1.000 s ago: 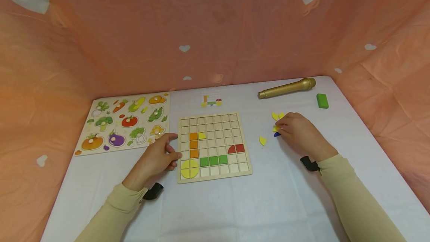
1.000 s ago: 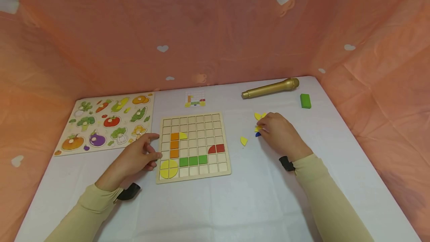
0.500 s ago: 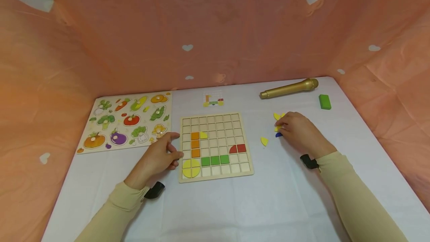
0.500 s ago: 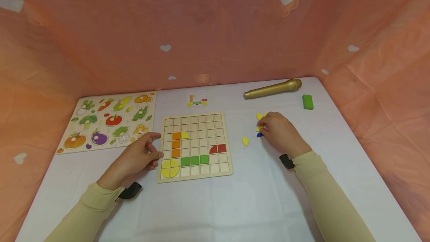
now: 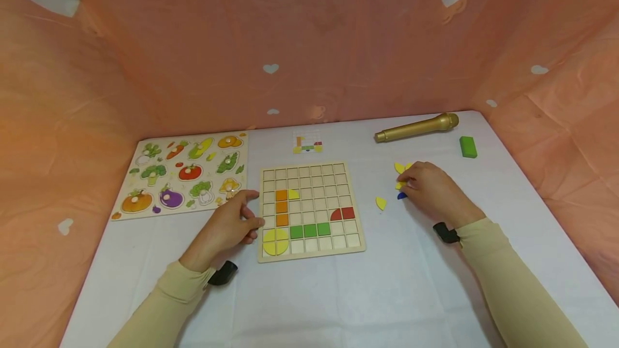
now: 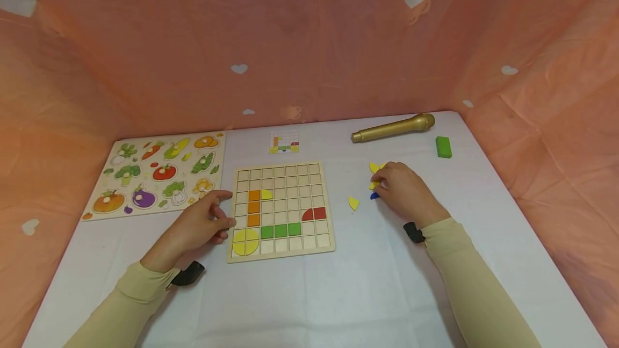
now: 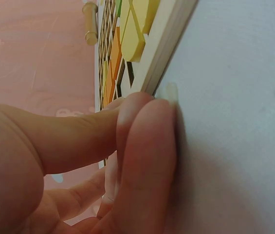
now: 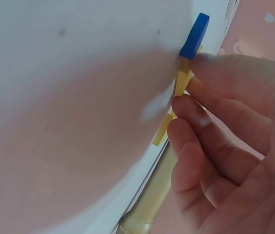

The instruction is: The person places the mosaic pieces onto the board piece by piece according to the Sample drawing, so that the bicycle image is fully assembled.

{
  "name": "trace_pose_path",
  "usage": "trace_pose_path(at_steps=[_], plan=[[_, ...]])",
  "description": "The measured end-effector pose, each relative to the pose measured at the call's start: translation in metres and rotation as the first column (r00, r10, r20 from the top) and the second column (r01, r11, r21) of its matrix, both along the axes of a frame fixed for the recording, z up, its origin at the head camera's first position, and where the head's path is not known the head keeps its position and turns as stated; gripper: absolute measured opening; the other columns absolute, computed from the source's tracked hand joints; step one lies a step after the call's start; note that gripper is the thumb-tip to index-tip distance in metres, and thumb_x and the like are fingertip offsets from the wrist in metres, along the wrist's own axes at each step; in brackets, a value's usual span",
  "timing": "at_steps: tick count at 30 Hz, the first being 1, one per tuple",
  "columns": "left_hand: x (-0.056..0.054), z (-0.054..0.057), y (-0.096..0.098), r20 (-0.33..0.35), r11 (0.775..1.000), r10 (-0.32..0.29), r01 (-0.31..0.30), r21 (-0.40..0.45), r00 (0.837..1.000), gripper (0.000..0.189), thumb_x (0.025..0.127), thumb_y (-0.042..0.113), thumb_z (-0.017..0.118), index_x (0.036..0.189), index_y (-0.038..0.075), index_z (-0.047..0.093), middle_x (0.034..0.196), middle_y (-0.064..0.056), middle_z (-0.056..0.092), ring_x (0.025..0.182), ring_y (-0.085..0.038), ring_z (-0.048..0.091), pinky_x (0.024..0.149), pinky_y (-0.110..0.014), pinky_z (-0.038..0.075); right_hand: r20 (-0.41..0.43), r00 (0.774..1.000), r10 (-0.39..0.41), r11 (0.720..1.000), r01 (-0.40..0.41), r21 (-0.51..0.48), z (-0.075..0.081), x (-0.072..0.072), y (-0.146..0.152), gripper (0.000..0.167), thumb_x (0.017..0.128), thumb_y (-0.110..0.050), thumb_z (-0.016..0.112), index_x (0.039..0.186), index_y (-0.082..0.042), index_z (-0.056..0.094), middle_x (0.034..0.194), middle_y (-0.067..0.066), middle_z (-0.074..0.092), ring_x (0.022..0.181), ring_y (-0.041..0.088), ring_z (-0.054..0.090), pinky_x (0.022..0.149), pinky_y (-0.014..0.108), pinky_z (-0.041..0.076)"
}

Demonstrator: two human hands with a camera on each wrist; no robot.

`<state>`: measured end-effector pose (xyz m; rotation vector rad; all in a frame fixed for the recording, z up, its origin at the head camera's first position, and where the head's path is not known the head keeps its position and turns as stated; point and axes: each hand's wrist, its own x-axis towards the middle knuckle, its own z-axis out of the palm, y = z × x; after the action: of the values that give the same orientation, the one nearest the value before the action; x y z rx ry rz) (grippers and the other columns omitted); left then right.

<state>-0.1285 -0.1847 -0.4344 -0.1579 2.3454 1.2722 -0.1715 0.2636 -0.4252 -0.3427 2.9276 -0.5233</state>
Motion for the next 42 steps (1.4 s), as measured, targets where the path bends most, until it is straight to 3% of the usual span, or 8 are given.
trace_pose_path(at_steps=[9, 16, 24, 33, 42], plan=[[0.000, 0.000, 0.000, -0.007, 1.000, -0.006, 0.006, -0.005, 1.000, 0.069, 0.100, 0.008, 0.077, 0.160, 0.014, 0.043, 0.106, -0.014, 0.058, 0.073, -0.019, 0.068, 0.065, -0.030, 0.063, 0.001, 1.000, 0.012, 1.000, -0.012, -0.027, 0.001, 0.002, -0.003, 0.019, 0.102, -0.014, 0.074, 0.118, -0.005, 0.080, 0.118, 0.014, 0.074, 0.117, 0.034, 0.066, 0.105, 0.057, 0.058], [0.000, -0.001, -0.001, 0.001, 1.000, 0.000, 0.000, 0.002, 1.000, 0.069, 0.100, 0.009, 0.077, 0.160, 0.015, 0.044, 0.105, -0.013, 0.058, 0.073, -0.020, 0.067, 0.065, -0.029, 0.063, -0.087, 0.989, 0.121, 0.991, -0.125, -0.049, 0.004, 0.013, -0.024, 0.019, 0.099, -0.011, 0.076, 0.116, -0.004, 0.080, 0.118, 0.012, 0.075, 0.123, 0.037, 0.067, 0.113, 0.059, 0.052], [-0.002, -0.001, -0.001, 0.001, 1.000, -0.009, 0.009, -0.017, 1.000, 0.069, 0.100, 0.008, 0.077, 0.160, 0.014, 0.043, 0.105, -0.014, 0.059, 0.072, -0.019, 0.068, 0.065, -0.030, 0.064, -0.184, 0.945, 0.271, 0.961, -0.277, -0.007, 0.002, 0.031, -0.070, 0.009, 0.095, -0.011, 0.082, 0.102, -0.007, 0.085, 0.107, 0.002, 0.076, 0.109, 0.022, 0.068, 0.094, 0.041, 0.063], [0.000, -0.002, -0.001, 0.000, 1.000, 0.002, -0.002, 0.007, 1.000, 0.069, 0.100, 0.009, 0.077, 0.160, 0.014, 0.043, 0.106, -0.013, 0.058, 0.073, -0.020, 0.067, 0.065, -0.030, 0.064, -0.218, 0.902, 0.372, 0.924, -0.382, -0.004, 0.000, 0.051, -0.105, 0.016, 0.090, -0.017, 0.088, 0.104, -0.011, 0.081, 0.100, -0.003, 0.070, 0.098, 0.015, 0.064, 0.078, 0.027, 0.060], [0.000, -0.001, -0.001, 0.000, 1.000, -0.001, 0.001, 0.011, 1.000, 0.069, 0.100, 0.008, 0.077, 0.160, 0.014, 0.043, 0.104, -0.013, 0.058, 0.073, -0.019, 0.067, 0.065, -0.029, 0.063, -0.273, 0.850, 0.449, 0.881, -0.473, -0.024, -0.009, 0.058, -0.118, 0.018, 0.088, -0.009, 0.088, 0.104, -0.011, 0.080, 0.097, -0.003, 0.068, 0.093, 0.014, 0.062, 0.075, 0.022, 0.059]])
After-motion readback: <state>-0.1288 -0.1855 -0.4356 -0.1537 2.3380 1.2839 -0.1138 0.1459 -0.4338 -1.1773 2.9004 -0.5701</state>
